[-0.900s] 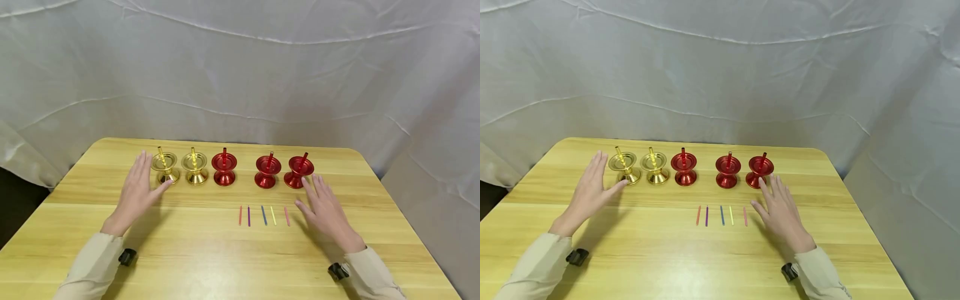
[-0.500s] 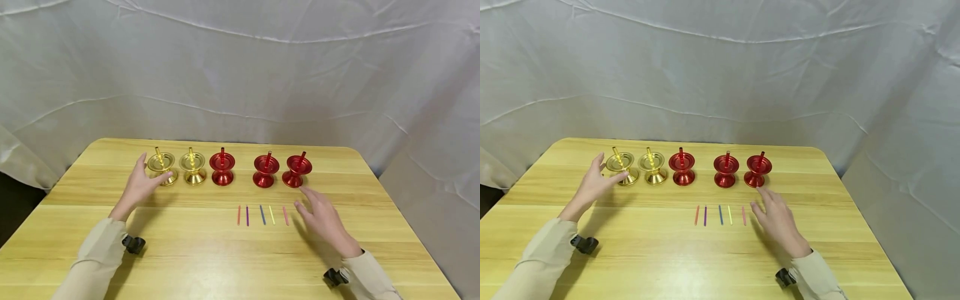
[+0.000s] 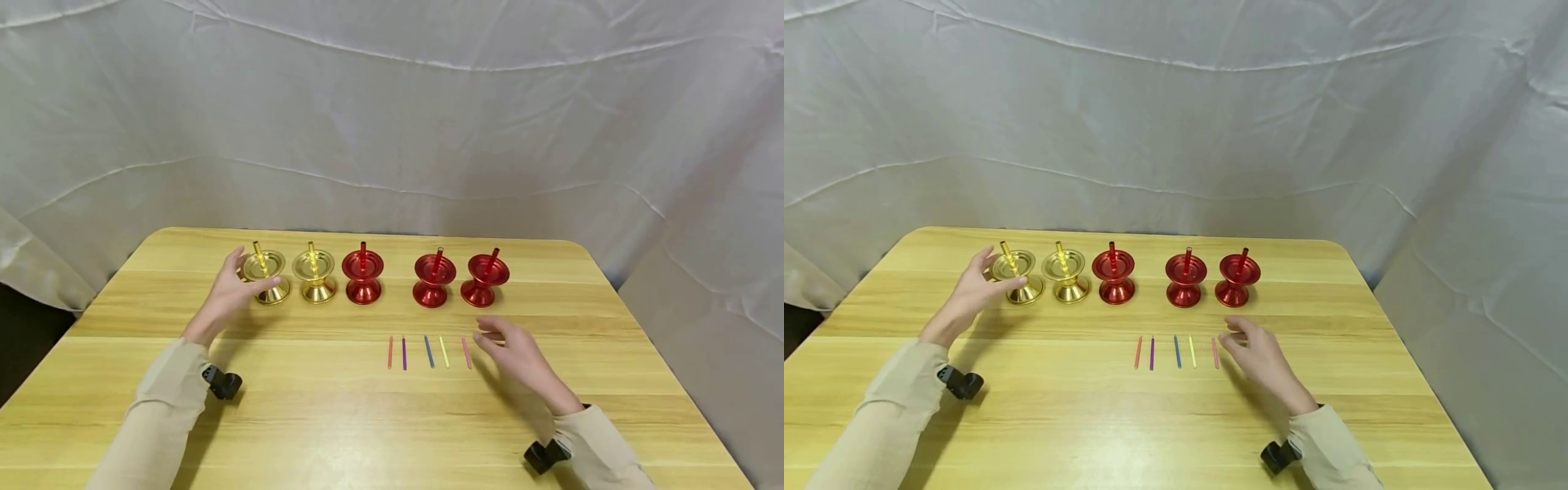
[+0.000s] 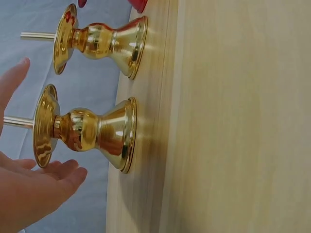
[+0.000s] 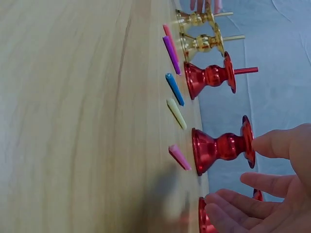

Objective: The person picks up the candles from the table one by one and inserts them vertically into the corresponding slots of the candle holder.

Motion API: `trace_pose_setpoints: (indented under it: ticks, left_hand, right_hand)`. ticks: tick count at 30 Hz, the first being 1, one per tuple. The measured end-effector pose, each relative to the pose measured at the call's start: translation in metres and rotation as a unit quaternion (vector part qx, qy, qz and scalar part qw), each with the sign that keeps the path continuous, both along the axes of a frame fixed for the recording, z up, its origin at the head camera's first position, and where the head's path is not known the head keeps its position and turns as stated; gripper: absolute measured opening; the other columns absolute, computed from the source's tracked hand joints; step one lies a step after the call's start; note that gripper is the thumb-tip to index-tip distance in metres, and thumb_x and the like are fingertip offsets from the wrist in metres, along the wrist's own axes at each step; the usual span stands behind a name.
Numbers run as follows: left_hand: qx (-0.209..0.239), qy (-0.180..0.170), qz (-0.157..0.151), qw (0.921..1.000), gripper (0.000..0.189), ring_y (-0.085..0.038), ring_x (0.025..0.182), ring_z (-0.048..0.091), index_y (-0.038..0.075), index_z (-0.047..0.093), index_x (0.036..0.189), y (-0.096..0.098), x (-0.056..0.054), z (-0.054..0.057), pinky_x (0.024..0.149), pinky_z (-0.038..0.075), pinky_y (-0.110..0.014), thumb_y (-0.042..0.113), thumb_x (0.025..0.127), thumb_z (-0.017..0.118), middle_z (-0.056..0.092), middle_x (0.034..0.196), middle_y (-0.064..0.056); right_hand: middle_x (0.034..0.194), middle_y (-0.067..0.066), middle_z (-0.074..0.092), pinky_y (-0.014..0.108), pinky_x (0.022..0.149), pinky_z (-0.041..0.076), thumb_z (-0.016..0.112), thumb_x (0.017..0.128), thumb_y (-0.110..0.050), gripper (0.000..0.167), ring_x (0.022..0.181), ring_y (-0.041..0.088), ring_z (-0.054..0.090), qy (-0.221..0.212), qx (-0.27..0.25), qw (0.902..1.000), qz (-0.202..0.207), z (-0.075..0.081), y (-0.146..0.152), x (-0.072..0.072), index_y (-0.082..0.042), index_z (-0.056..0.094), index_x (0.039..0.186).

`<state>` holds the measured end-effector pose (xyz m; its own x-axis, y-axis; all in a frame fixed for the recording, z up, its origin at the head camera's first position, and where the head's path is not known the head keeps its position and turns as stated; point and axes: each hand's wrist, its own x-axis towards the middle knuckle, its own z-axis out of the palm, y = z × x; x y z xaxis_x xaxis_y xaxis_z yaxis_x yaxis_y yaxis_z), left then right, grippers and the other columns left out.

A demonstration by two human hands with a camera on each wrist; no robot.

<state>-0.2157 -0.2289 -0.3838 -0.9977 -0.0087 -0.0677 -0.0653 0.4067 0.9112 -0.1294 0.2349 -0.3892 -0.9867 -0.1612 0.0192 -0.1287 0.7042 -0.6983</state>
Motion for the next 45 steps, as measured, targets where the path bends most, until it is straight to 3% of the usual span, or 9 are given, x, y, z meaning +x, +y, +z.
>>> trace_pose_setpoints:
  ticks: [11,17,26,33,45]
  left_hand:
    - [0.013,-0.016,-0.01,0.9997,0.104,-0.045,0.137,0.023,-0.003,-0.003,0.152,-0.002,-0.007,-0.005,0.113,0.021,-0.051,0.021,0.086,0.075,0.013,0.152,-0.034]
    - [0.05,-0.024,-0.005,0.9985,0.098,-0.041,0.134,0.032,0.001,-0.002,0.153,-0.006,-0.006,-0.012,0.111,0.028,-0.048,0.021,0.09,0.07,0.024,0.148,-0.033]
    - [0.088,-0.027,-0.004,0.9957,0.095,-0.04,0.138,0.025,0.003,-0.004,0.153,-0.006,-0.005,-0.015,0.113,0.023,-0.047,0.021,0.092,0.067,0.018,0.152,-0.03]
    - [0.099,-0.023,0.004,0.9948,0.09,-0.039,0.137,0.026,0.0,-0.003,0.152,0.0,-0.004,-0.012,0.113,0.023,-0.045,0.016,0.094,0.064,0.019,0.151,-0.03]
    - [0.111,-0.013,0.03,0.9933,0.083,-0.04,0.138,0.023,0.0,0.0,0.152,0.008,-0.005,-0.015,0.115,0.018,-0.045,0.009,0.095,0.059,0.015,0.153,-0.029]
  right_hand:
    - [0.114,0.023,0.064,0.048,0.09,0.05,0.062,0.093,-0.01,0.037,0.101,0.036,0.063,-0.009,-0.018,0.9998,-0.001,-0.01,-0.004,-0.001,0.009,0.056,0.124]
    - [0.108,0.019,0.067,0.042,0.084,0.053,0.064,0.089,-0.006,0.036,0.096,0.03,0.064,-0.023,-0.015,0.9996,-0.009,-0.013,-0.009,0.0,0.01,0.059,0.121]
    - [0.085,0.004,0.068,0.027,0.064,0.05,0.069,0.086,-0.011,0.024,0.078,0.017,0.063,-0.055,0.0,0.9973,-0.049,-0.016,-0.019,-0.006,0.005,0.068,0.104]
    - [0.07,-0.001,0.061,0.03,0.071,0.048,0.075,0.077,-0.007,0.012,0.069,0.012,0.055,-0.045,0.036,0.9963,-0.064,-0.02,-0.025,-0.014,0.0,0.069,0.085]
    - [0.065,-0.001,0.059,0.03,0.064,0.047,0.073,0.079,-0.002,0.006,0.065,0.014,0.052,-0.004,0.082,0.9958,-0.04,-0.02,-0.027,-0.018,-0.001,0.069,0.075]
